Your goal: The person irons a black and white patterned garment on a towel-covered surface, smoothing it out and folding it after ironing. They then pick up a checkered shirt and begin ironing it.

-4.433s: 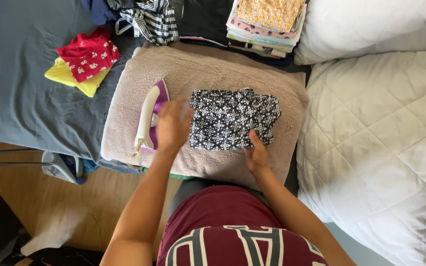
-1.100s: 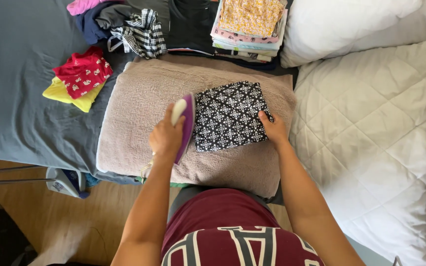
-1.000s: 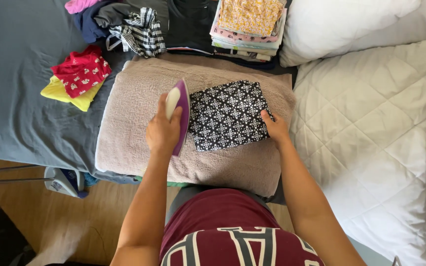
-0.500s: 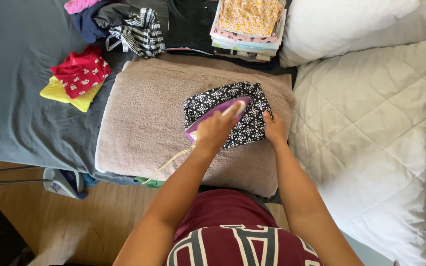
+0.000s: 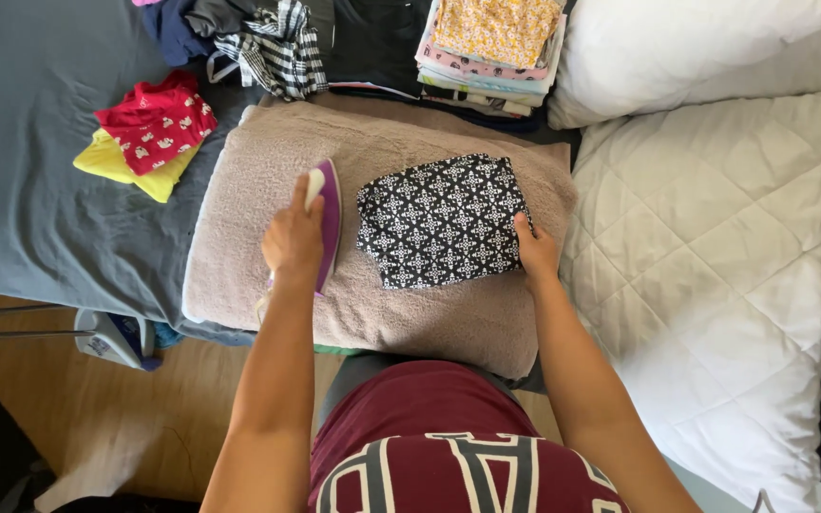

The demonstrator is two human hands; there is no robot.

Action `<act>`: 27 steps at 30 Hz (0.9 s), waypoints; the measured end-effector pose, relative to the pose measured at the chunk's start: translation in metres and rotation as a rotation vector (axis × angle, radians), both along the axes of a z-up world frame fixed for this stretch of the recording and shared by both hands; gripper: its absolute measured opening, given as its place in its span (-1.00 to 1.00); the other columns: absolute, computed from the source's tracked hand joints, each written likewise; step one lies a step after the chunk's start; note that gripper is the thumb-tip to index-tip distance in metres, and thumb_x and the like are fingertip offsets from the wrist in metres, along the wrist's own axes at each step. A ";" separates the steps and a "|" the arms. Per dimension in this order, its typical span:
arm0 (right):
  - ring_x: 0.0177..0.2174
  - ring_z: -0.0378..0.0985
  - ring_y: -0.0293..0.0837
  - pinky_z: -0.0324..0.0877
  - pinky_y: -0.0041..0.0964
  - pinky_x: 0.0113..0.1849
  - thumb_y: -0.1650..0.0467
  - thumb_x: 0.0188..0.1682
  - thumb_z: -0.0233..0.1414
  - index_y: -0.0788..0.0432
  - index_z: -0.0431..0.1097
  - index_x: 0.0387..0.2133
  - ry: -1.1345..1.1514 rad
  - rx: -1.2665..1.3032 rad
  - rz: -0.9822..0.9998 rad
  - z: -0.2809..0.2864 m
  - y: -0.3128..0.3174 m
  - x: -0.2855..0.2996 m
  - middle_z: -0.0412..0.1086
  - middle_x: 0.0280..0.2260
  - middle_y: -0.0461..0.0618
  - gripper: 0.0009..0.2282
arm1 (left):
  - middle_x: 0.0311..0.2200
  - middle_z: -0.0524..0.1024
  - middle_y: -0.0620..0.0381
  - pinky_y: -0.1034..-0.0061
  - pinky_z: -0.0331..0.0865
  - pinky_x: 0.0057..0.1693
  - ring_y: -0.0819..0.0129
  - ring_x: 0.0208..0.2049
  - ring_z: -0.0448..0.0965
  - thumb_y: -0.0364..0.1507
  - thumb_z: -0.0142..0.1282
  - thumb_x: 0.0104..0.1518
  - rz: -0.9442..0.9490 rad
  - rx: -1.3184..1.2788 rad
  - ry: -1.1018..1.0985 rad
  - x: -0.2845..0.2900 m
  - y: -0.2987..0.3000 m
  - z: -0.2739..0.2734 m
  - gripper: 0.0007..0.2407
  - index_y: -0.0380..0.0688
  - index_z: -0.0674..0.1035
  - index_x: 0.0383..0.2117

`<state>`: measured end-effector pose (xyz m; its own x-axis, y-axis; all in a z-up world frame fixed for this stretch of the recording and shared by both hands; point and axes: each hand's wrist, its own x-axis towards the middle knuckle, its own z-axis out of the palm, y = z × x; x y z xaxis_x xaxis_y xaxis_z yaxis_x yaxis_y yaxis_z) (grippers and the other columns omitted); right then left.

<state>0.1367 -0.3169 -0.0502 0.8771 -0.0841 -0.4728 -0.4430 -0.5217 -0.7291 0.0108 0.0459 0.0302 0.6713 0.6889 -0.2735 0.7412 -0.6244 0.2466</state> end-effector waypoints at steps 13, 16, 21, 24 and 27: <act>0.00 0.48 0.18 0.46 0.04 -0.10 0.04 -0.09 0.29 0.26 0.43 0.03 0.091 0.105 -0.058 -0.039 -0.019 0.021 0.44 -0.08 0.26 -0.39 | -0.34 0.59 0.07 0.23 0.61 -0.26 0.10 -0.37 0.71 -0.12 -0.23 0.36 -0.676 0.148 -0.097 0.052 -0.138 0.067 -0.67 0.61 0.25 0.25; -0.17 0.56 0.05 0.50 -0.08 -0.21 0.08 -0.08 0.29 0.17 0.51 -0.11 0.092 0.104 -0.087 -0.052 -0.024 0.025 0.48 -0.24 0.13 -0.53 | -0.38 0.56 0.04 0.35 0.59 -0.39 0.19 -0.47 0.67 -0.10 -0.29 0.38 -0.849 -0.002 -0.202 0.048 -0.161 0.033 -0.63 0.48 0.23 0.31; -0.18 0.53 0.04 0.48 -0.12 -0.21 0.11 -0.07 0.30 0.23 0.49 -0.09 0.073 0.121 -0.066 -0.041 -0.017 0.018 0.45 -0.25 0.16 -0.53 | -0.38 0.55 0.11 0.34 0.61 -0.32 0.17 -0.43 0.69 -0.04 -0.17 0.36 -0.549 0.051 -0.195 0.053 -0.134 -0.007 -0.63 0.59 0.23 0.30; -0.20 0.55 0.08 0.48 -0.07 -0.23 0.10 -0.09 0.31 0.25 0.50 -0.11 0.078 0.082 -0.048 -0.044 -0.022 0.021 0.46 -0.26 0.20 -0.52 | -0.37 0.56 0.06 0.14 0.63 -0.24 0.07 -0.36 0.70 -0.01 -0.09 0.31 -0.404 0.132 -0.191 0.044 -0.101 0.007 -0.60 0.69 0.21 0.29; -0.18 0.54 0.07 0.47 -0.08 -0.23 0.13 -0.07 0.30 0.26 0.48 -0.10 0.065 0.106 -0.060 -0.051 -0.021 0.025 0.45 -0.26 0.19 -0.53 | -0.24 0.57 -0.01 0.08 0.57 -0.04 -0.05 -0.15 0.67 0.05 -0.23 0.32 -0.198 -0.121 0.008 0.030 -0.057 0.031 -0.61 0.74 0.17 0.30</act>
<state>0.1613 -0.3375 -0.1009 0.8394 -0.0818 -0.5373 -0.5189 -0.4146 -0.7476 0.0413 -0.0116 0.0613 0.7874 0.5059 -0.3522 0.6096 -0.7240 0.3227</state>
